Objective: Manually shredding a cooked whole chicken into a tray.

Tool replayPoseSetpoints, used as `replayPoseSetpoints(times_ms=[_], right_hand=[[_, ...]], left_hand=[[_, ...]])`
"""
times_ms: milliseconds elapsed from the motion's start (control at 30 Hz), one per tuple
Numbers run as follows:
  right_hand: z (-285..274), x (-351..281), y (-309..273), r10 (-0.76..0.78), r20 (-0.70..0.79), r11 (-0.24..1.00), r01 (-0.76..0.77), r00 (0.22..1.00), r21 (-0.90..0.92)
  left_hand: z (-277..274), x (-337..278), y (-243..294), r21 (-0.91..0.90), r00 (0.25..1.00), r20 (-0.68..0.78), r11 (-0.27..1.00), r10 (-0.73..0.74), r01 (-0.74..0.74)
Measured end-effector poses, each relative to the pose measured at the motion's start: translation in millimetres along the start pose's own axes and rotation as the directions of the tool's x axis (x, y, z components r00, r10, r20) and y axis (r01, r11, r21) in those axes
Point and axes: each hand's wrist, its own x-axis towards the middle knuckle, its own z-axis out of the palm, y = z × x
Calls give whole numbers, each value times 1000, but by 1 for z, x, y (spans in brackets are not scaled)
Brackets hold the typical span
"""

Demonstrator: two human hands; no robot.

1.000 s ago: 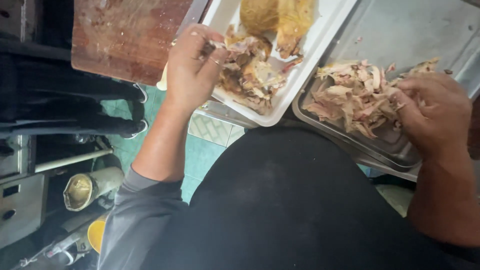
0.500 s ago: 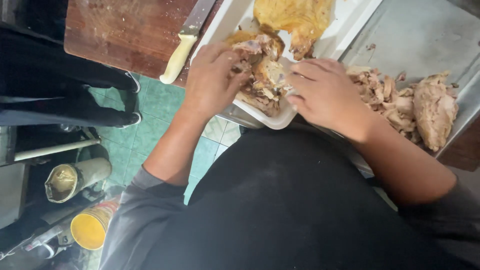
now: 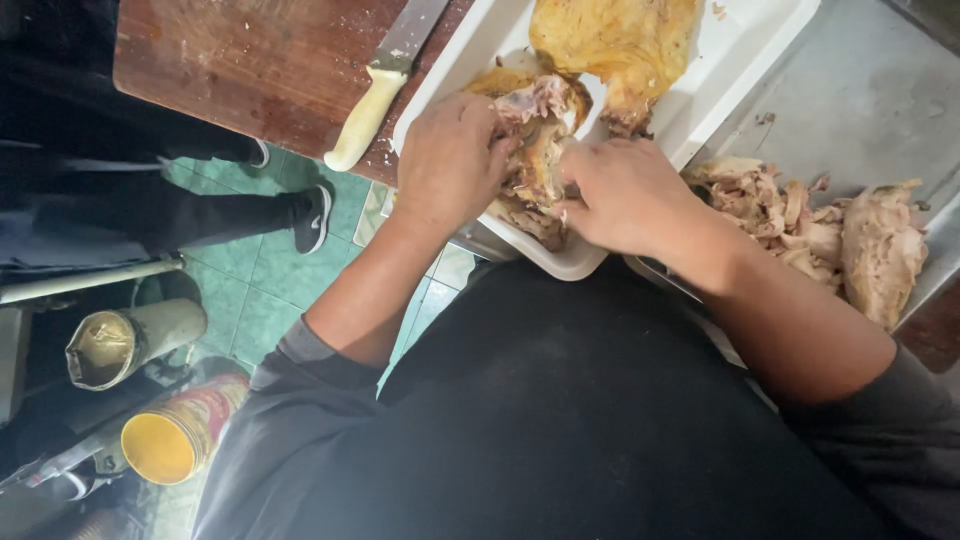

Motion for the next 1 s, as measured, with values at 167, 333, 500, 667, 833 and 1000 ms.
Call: replayPoseSetpoints(times_ms=[167,333,500,667,833,1000], right_hand=[[24,9,15,187,-32,824,-139,982,549],[22,5,18,193,-195,644,25,962,764],[52,6,42,182,-323,672,122,929,730],[56,7,46,134,-458,641,276,879,716],[59,11,46,196,-368,522,221,909,824],[69,15,53,221,-391,434,269,893,860]], left_hand=[[-2,-1,1,-3,1000,5,1000,-24,24],[0,-7,-2,-82,998,-61,996,-25,20],[-2,-8,-4,-101,992,-113,993,52,-64],[-2,-13,-8,-114,996,-70,992,54,-62],[-12,-14,-1,-128,985,-117,982,123,-138],[0,-21,23,-161,944,-245,951,222,-265]])
